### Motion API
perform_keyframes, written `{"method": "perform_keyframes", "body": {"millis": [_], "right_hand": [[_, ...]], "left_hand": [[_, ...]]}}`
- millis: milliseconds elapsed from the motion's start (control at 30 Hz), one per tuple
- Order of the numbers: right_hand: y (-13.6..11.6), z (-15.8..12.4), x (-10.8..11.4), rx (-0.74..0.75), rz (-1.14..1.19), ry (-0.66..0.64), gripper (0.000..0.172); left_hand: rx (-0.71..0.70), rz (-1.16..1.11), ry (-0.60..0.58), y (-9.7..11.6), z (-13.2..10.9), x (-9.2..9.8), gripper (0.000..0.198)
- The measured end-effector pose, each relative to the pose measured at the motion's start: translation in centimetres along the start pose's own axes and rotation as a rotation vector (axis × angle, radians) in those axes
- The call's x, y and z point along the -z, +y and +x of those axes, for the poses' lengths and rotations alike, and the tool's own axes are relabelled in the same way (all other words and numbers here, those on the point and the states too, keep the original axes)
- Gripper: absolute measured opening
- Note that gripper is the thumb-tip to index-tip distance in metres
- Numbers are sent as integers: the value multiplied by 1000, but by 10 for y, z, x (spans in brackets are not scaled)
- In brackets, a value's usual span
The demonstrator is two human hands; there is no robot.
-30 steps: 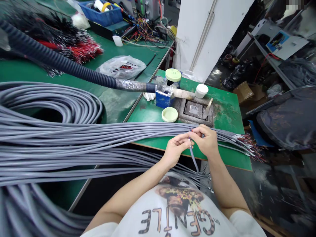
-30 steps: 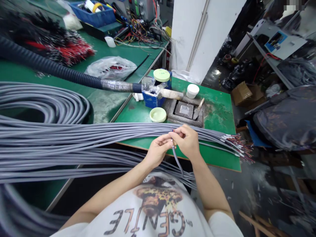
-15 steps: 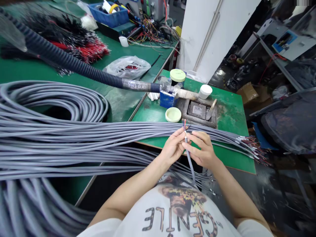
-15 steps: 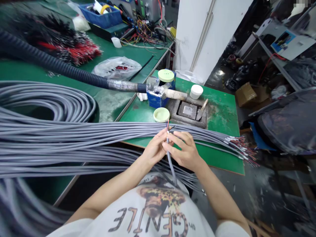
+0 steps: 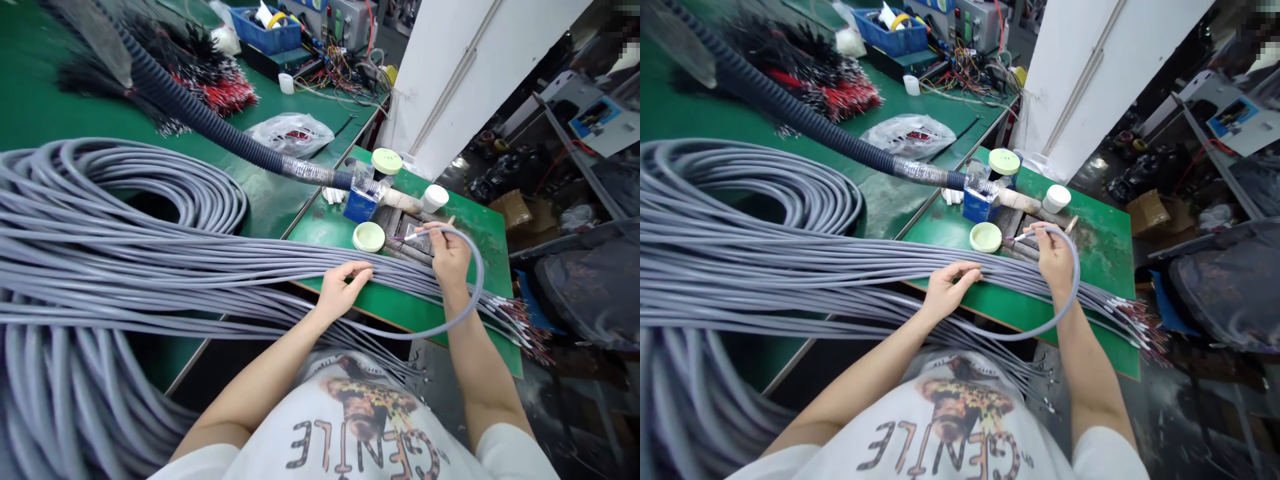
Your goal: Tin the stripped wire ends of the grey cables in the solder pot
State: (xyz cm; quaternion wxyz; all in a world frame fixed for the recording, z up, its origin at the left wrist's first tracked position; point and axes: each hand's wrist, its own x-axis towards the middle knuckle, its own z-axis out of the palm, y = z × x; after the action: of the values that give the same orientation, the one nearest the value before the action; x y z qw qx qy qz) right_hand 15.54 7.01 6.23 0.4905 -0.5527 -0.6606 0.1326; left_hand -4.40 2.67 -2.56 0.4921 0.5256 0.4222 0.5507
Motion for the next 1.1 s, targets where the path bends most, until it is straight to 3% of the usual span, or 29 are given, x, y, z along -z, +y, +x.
{"method": "perform_keyframes", "body": {"millis": [167, 433, 867, 1100], "right_hand": [[5, 23, -26, -32, 8, -92, 31], [11, 41, -57, -18, -93, -232, 33], [26, 50, -83, -22, -137, -325, 32], [25, 51, -88, 8, -185, -329, 30]], "left_hand": [[-166, 102, -10, -11, 0, 2, 15], [-330, 210, -139, -21, 0, 6, 20], [-252, 104, -158, -23, 0, 6, 21], [-301, 156, -158, -25, 0, 6, 22]]}}
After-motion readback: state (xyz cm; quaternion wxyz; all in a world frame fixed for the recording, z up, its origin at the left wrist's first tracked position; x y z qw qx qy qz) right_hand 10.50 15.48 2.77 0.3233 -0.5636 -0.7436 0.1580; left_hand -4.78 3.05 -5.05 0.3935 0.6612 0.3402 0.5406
